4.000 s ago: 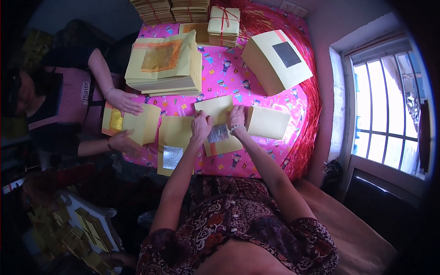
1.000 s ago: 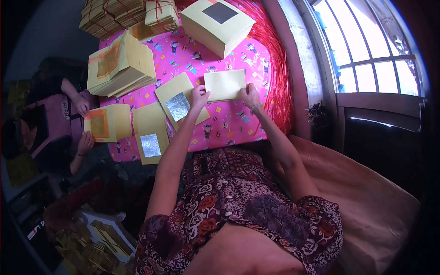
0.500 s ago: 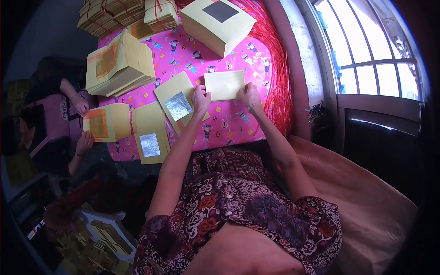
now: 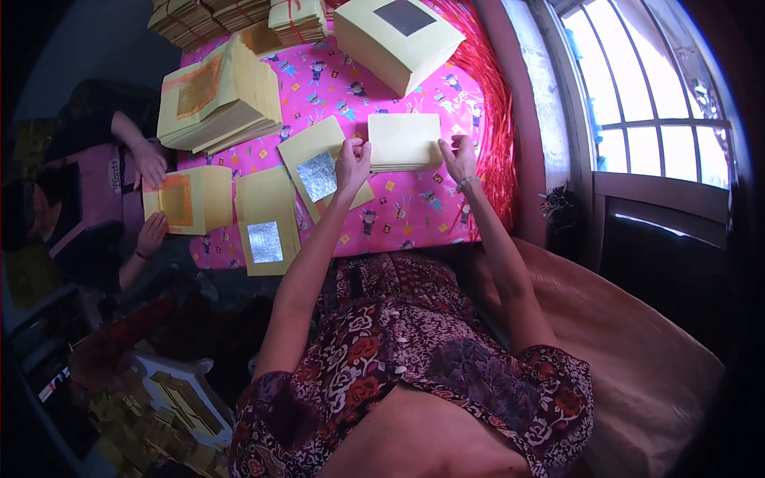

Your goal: Folding and stacking sheets of joss paper on a table.

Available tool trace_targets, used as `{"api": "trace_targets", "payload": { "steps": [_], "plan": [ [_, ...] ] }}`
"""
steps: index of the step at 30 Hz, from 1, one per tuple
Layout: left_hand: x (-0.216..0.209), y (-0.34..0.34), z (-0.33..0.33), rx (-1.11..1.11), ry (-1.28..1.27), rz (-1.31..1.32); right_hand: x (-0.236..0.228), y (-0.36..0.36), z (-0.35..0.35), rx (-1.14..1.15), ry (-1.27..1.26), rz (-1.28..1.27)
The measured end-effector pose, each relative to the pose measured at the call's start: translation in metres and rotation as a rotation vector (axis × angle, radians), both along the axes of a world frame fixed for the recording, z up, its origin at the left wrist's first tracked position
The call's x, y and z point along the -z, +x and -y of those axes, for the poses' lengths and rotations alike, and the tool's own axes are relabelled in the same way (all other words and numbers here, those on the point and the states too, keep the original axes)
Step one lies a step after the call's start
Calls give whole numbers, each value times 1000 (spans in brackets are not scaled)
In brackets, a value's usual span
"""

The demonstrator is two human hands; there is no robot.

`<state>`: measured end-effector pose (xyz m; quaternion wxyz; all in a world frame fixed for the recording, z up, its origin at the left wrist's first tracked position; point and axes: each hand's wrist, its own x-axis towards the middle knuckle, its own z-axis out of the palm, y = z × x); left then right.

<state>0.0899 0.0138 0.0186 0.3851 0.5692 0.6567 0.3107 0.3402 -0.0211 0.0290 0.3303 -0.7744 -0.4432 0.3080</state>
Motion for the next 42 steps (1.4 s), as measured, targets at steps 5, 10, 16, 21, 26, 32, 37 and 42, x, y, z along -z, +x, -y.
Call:
{"api": "trace_targets", "payload": {
  "steps": [5, 10, 16, 21, 26, 32, 37, 42],
  "plan": [
    [-29, -55, 25, 103, 68, 44, -77, -38, 10, -227, 336, 110],
    [-25, -111, 72, 344, 142, -309, -53, -98, 23, -918, 313, 302],
    [-23, -128, 99, 406, 96, -451, -5, -143, 32, -1144, 255, 562],
    [-15, -136, 98, 418, 193, -435, 0, -149, 25, -1202, 343, 682],
    [-19, -148, 91, 441, 158, -279, -2, -141, 18, -1297, 248, 617],
    [-17, -157, 84, 461, 102, -235, 0, -140, 9, -1289, 214, 500],
    [-14, -159, 85, 425, 76, -201, -5, -142, 4, -1248, 163, 454],
    [-16, -158, 83, 419, 60, -178, -10, -143, 3, -1231, 87, 465]
  ]
}}
